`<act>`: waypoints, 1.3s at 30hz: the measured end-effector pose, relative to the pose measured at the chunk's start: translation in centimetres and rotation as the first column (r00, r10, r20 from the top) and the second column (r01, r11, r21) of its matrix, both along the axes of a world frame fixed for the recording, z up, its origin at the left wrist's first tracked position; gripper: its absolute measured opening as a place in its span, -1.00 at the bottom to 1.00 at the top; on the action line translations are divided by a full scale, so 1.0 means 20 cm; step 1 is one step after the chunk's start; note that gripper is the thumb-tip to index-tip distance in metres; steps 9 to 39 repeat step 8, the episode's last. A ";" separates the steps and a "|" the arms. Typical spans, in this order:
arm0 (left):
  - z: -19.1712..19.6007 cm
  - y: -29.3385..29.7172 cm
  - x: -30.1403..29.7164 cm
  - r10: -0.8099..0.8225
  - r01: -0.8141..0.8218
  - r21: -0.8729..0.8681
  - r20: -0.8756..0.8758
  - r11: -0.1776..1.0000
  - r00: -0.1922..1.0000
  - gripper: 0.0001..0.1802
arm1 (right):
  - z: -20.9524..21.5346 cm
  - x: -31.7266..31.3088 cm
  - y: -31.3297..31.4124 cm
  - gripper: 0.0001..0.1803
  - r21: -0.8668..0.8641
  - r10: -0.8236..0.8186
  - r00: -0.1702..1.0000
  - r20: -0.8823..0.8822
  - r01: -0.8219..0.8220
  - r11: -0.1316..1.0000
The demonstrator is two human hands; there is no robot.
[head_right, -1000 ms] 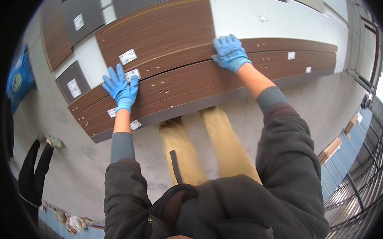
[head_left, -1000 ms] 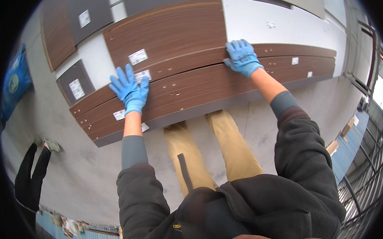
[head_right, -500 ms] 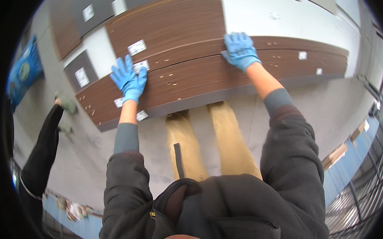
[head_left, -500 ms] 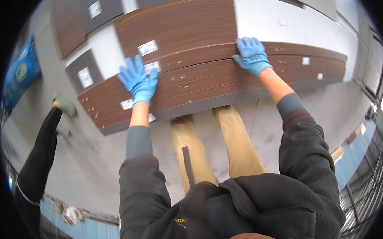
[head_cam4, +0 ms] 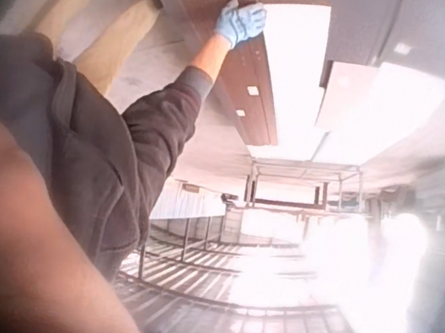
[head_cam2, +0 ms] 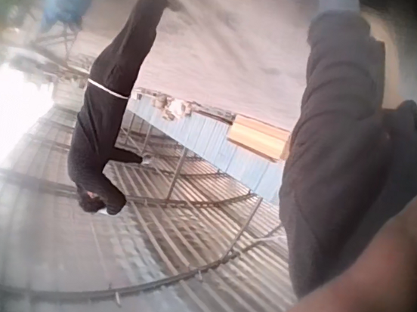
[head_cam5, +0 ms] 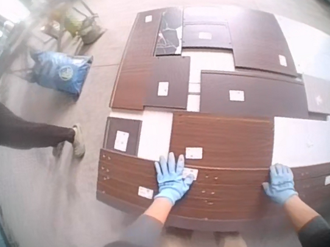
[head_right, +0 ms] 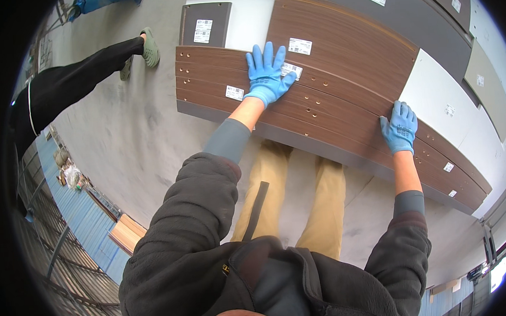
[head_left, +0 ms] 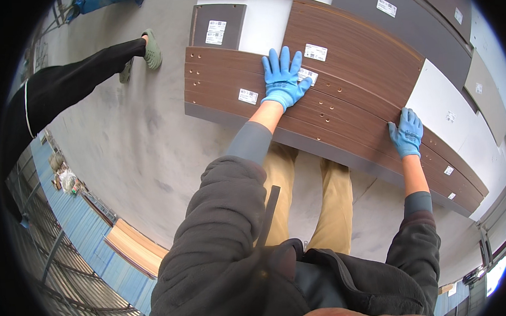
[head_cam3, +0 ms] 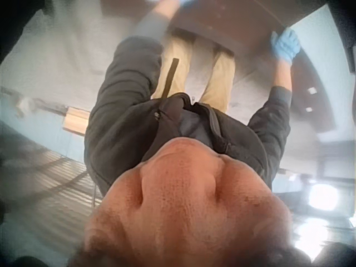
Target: The person wipes a large gray panel with a cloth, then moves to a worktable and handles white and brown cabinet components. They pick up small white panels, place them on the table, and later carry and position long curved brown trim pieces onto a larger white cabinet shell. The person aligns and fits the trim along the curved edge of the cabinet.
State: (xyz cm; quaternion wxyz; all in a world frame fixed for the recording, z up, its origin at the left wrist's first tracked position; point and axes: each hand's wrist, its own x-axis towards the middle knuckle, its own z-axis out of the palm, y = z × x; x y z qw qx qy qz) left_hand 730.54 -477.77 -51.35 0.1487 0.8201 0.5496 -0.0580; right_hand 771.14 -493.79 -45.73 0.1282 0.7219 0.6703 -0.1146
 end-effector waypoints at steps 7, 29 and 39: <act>0.10 0.03 0.00 -0.011 -0.006 -0.150 -0.112 0.989 0.994 0.03 | 0.01 -0.03 -0.01 -0.03 -0.089 -0.026 0.999 0.028 0.028 0.996; 0.13 0.04 0.00 -0.022 -0.009 -0.204 -0.149 0.979 0.989 0.03 | 0.01 -0.04 -0.01 0.01 -0.155 -0.067 0.997 0.048 0.073 0.985; 0.13 0.04 0.00 -0.022 -0.009 -0.204 -0.149 0.979 0.989 0.03 | 0.01 -0.04 -0.01 0.01 -0.155 -0.067 0.997 0.048 0.073 0.985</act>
